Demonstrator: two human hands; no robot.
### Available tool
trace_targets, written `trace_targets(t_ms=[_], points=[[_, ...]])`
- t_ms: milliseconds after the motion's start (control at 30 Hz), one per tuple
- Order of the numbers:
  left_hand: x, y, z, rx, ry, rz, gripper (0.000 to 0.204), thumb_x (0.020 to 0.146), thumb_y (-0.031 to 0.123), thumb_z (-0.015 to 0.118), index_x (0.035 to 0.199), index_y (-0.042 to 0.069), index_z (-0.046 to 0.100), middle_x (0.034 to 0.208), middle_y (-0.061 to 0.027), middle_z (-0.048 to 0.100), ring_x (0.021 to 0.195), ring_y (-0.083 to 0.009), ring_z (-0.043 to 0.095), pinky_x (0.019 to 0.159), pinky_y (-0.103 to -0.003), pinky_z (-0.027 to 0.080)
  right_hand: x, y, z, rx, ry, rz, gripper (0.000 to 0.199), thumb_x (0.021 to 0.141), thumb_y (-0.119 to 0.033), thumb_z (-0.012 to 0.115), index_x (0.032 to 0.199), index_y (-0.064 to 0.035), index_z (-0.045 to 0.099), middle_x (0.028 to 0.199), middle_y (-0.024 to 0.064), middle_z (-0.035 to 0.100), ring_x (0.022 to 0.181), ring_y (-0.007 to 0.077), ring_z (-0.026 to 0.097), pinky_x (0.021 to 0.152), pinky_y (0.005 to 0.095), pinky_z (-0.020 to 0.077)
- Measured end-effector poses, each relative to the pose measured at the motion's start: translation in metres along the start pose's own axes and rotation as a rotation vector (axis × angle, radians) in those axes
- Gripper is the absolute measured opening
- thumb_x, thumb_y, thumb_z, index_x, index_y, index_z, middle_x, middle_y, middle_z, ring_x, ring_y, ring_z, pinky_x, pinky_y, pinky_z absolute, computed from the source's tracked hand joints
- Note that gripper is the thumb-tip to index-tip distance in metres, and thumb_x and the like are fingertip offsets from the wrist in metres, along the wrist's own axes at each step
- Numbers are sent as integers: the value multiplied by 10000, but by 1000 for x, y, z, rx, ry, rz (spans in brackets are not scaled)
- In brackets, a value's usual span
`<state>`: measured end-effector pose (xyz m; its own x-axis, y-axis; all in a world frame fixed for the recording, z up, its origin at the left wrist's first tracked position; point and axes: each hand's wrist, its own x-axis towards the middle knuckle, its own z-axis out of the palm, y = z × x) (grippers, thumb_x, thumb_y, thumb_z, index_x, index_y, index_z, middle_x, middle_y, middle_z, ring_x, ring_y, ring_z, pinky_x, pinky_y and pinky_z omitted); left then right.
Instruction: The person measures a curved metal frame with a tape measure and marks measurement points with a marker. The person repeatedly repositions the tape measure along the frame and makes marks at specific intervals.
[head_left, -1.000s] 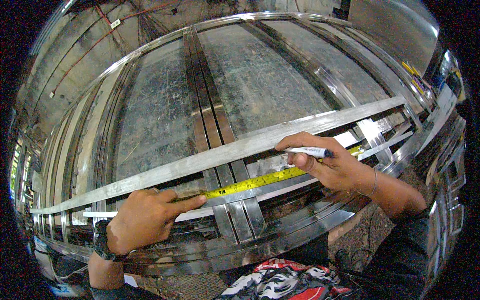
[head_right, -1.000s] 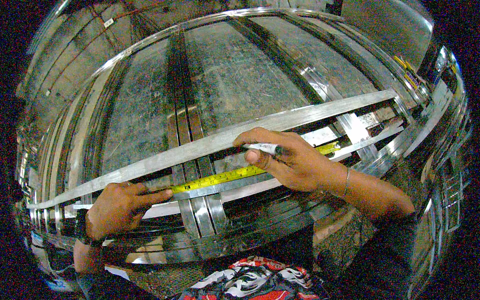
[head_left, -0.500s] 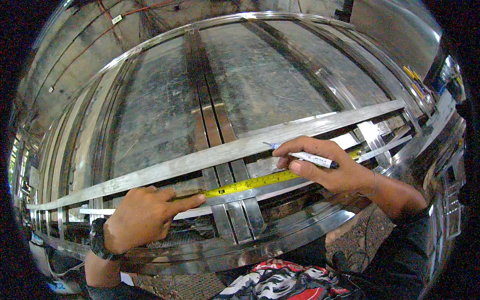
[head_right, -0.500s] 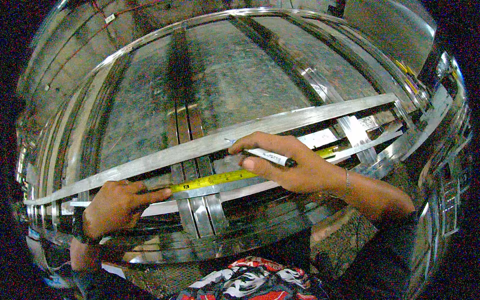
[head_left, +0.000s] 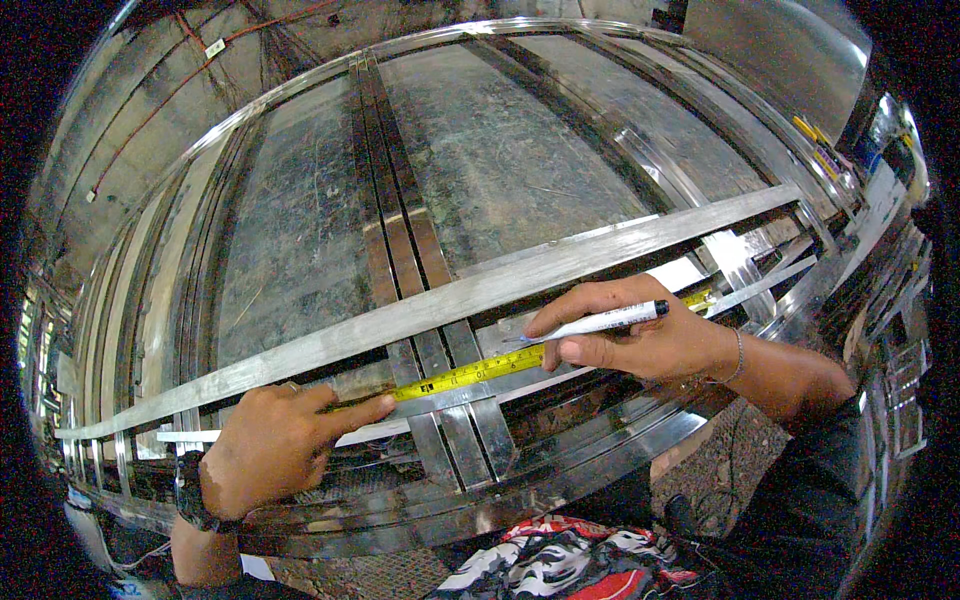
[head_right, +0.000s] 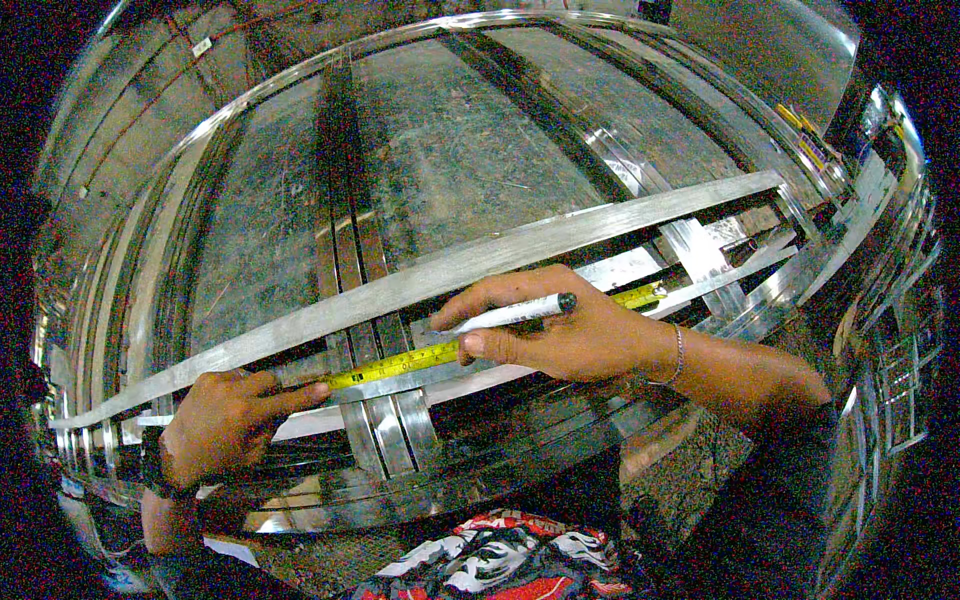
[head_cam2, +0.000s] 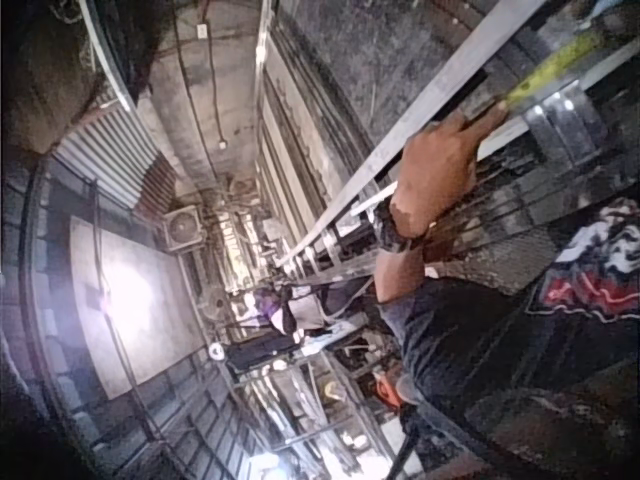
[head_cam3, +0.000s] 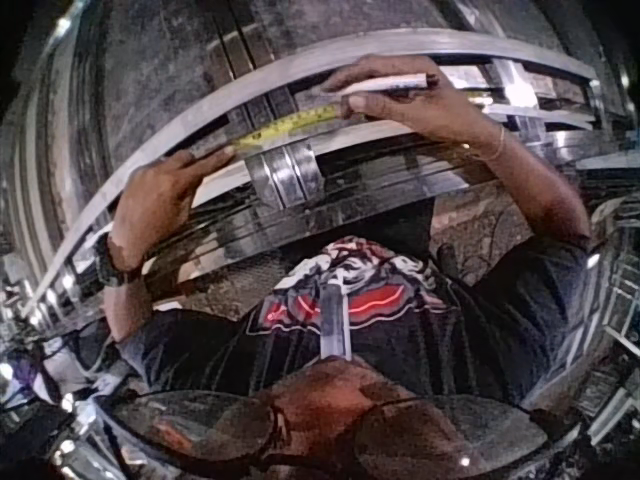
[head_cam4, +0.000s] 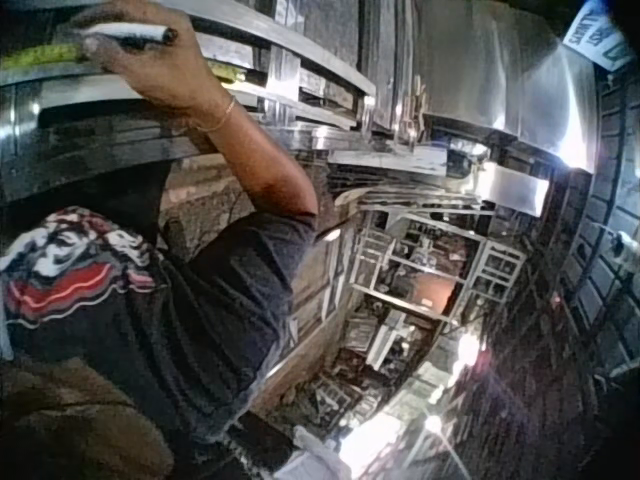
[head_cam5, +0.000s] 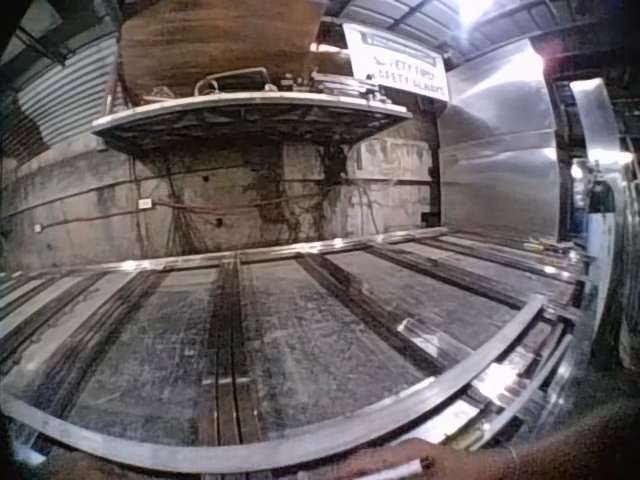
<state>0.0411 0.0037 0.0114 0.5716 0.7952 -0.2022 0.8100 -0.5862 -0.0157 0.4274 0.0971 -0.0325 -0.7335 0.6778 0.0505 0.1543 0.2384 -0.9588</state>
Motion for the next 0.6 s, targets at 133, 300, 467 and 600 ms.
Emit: trace_targets(t_ms=[133, 300, 467, 600], points=[[-1, -2, -1, 3, 13, 29, 718, 851, 91, 699, 1523, 335, 638, 863, -86, 611, 770, -356, 668, 699, -480, 571, 0, 2, 1, -3, 13, -18, 302, 1062, -181, 747, 1337, -56, 765, 1220, 80, 791, 1117, 161, 719, 1018, 342, 564], [-6, -1, -1, 29, -13, 21, 797, 817, 104, 719, 1563, 353, 595, 919, -90, 615, 809, -355, 679, 713, -480, 578, 1, 3, 3, 9, 30, -27, 262, 1034, -156, 763, 1238, 5, 789, 1143, 141, 799, 1043, 208, 763, 945, 356, 597], [-1, 1, -4, 37, -63, -8, 849, 787, 102, 723, 1576, 378, 579, 916, -86, 613, 817, -360, 683, 726, -482, 585, 1, 8, 4, -4, 38, -34, 232, 1008, -134, 787, 1197, 1, 801, 1137, 148, 798, 1073, 222, 742, 975, 377, 580], [-1, 0, -3, 36, -73, -11, 878, 770, 103, 726, 1585, 387, 568, 920, -84, 614, 823, -360, 685, 732, -483, 589, -1, 10, 2, -57, -4, -39, 231, 1023, -188, 795, 1205, -46, 807, 1167, 101, 799, 1109, 194, 720, 1004, 358, 550]])
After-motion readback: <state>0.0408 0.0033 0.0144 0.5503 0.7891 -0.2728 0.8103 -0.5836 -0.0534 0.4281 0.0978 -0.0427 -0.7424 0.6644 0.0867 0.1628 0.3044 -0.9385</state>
